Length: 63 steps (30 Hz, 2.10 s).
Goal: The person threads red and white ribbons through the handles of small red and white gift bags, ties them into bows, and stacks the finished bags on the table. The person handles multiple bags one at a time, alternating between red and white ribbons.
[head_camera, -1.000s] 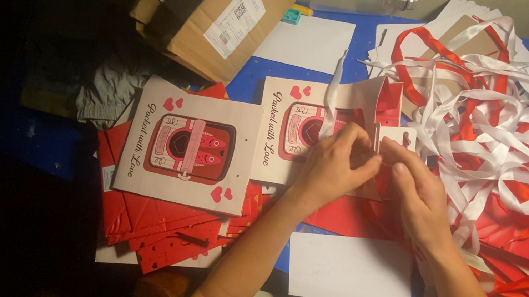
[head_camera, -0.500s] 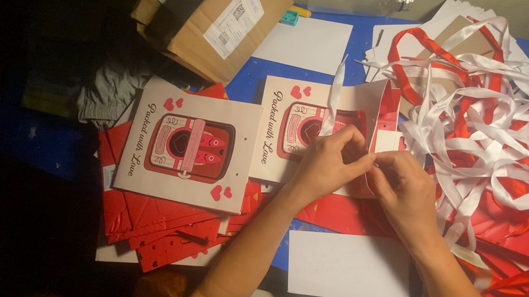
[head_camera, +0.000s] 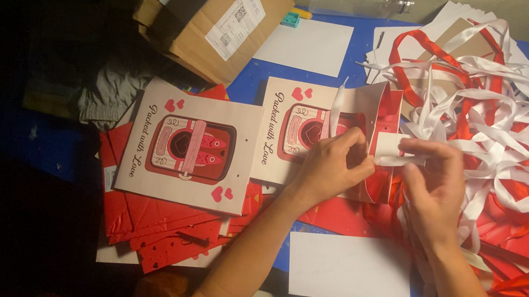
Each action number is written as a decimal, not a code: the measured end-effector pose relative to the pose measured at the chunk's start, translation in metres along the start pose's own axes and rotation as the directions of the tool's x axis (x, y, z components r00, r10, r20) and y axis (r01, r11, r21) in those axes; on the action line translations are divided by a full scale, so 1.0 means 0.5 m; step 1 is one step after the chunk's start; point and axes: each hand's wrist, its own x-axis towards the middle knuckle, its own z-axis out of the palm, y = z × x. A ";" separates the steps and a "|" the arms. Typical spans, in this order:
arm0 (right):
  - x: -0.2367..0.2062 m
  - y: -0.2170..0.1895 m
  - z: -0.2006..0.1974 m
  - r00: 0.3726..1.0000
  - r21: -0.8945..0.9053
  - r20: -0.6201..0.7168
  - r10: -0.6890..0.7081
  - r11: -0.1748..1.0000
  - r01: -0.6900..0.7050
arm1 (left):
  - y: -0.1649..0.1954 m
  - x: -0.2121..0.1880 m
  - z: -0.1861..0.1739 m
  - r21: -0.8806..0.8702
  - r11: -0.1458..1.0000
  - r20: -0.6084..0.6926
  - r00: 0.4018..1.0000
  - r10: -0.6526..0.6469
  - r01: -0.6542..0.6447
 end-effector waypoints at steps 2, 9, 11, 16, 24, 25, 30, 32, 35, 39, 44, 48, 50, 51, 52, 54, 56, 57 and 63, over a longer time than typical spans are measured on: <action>0.004 0.001 0.011 0.997 -0.336 0.074 -0.021 0.941 0.045 | -0.003 -0.002 0.001 -0.004 1.000 0.011 1.000 0.027 -0.027; 0.003 0.017 0.009 0.976 -0.599 0.215 -0.021 0.787 0.149 | -0.015 -0.004 0.004 -0.001 0.997 0.018 0.997 0.074 -0.074; -0.003 0.028 0.006 0.985 -0.648 0.174 0.009 0.754 0.108 | -0.015 -0.003 0.005 -0.016 0.997 0.024 0.997 0.080 -0.080; -0.014 0.041 0.002 0.999 -0.362 -0.049 0.023 0.931 -0.040 | -0.012 -0.001 -0.001 -0.025 0.999 0.039 0.999 -0.020 0.021; 0.002 0.017 0.011 0.975 -0.541 0.211 -0.065 0.823 0.172 | -0.011 0.000 -0.002 -0.061 0.998 0.055 0.998 -0.009 0.012; 0.002 0.020 0.011 0.975 -0.569 0.213 -0.068 0.803 0.180 | -0.011 0.000 -0.002 -0.058 0.998 0.058 0.998 -0.001 0.004; -0.010 0.043 -0.004 0.984 -0.682 0.169 -0.057 0.714 0.158 | -0.007 0.000 -0.003 -0.047 0.999 0.048 0.999 0.001 0.001; -0.015 0.046 -0.007 0.998 -0.502 0.017 -0.059 0.863 0.060 | -0.006 0.000 -0.006 -0.034 0.999 0.054 0.998 -0.009 0.011; -0.009 0.032 -0.006 0.992 -0.374 -0.072 -0.107 0.925 0.073 | -0.004 -0.002 -0.010 -0.002 0.999 0.054 0.998 -0.044 0.044; 0.005 0.000 0.008 0.972 -0.516 0.112 -0.206 0.824 0.234 | -0.006 -0.002 -0.008 -0.033 0.999 0.053 0.999 -0.010 0.012; 0.008 0.000 0.020 0.943 -0.641 0.269 -0.195 0.695 0.326 | -0.012 -0.001 -0.004 -0.056 0.998 0.050 0.999 0.008 -0.005; -0.002 0.018 0.009 0.988 -0.619 0.146 -0.058 0.773 0.137 | -0.014 -0.001 -0.003 -0.055 0.998 0.037 0.999 -0.002 0.004; -0.004 0.019 0.003 0.994 -0.474 0.006 -0.105 0.875 0.095 | -0.013 0.000 -0.007 -0.044 0.999 0.023 1.000 0.002 -0.001; -0.004 0.018 0.002 0.991 -0.391 -0.062 -0.120 0.916 0.086 | -0.013 0.001 -0.011 -0.024 1.000 0.004 1.000 0.017 -0.017; -0.002 0.014 0.003 0.988 -0.343 -0.063 -0.144 0.933 0.114 | -0.012 0.002 -0.013 -0.003 1.000 -0.018 0.999 0.029 -0.029; 0.003 0.004 0.005 0.980 -0.242 -0.065 -0.189 0.956 0.168 | -0.008 0.001 -0.014 -0.008 1.000 0.019 1.000 -0.019 0.019; 0.004 -0.005 0.014 0.997 -0.357 0.021 -0.077 0.931 0.080 | -0.005 0.000 -0.014 -0.043 0.998 0.058 0.998 -0.039 0.041; 0.003 -0.008 0.018 0.998 -0.413 0.059 -0.016 0.910 0.039 | -0.003 -0.001 -0.013 -0.075 0.996 0.078 0.996 -0.038 0.044; 0.006 0.014 0.017 0.956 -0.699 0.247 -0.159 0.654 0.289 | -0.007 0.001 -0.014 -0.114 0.993 0.105 0.995 -0.002 0.014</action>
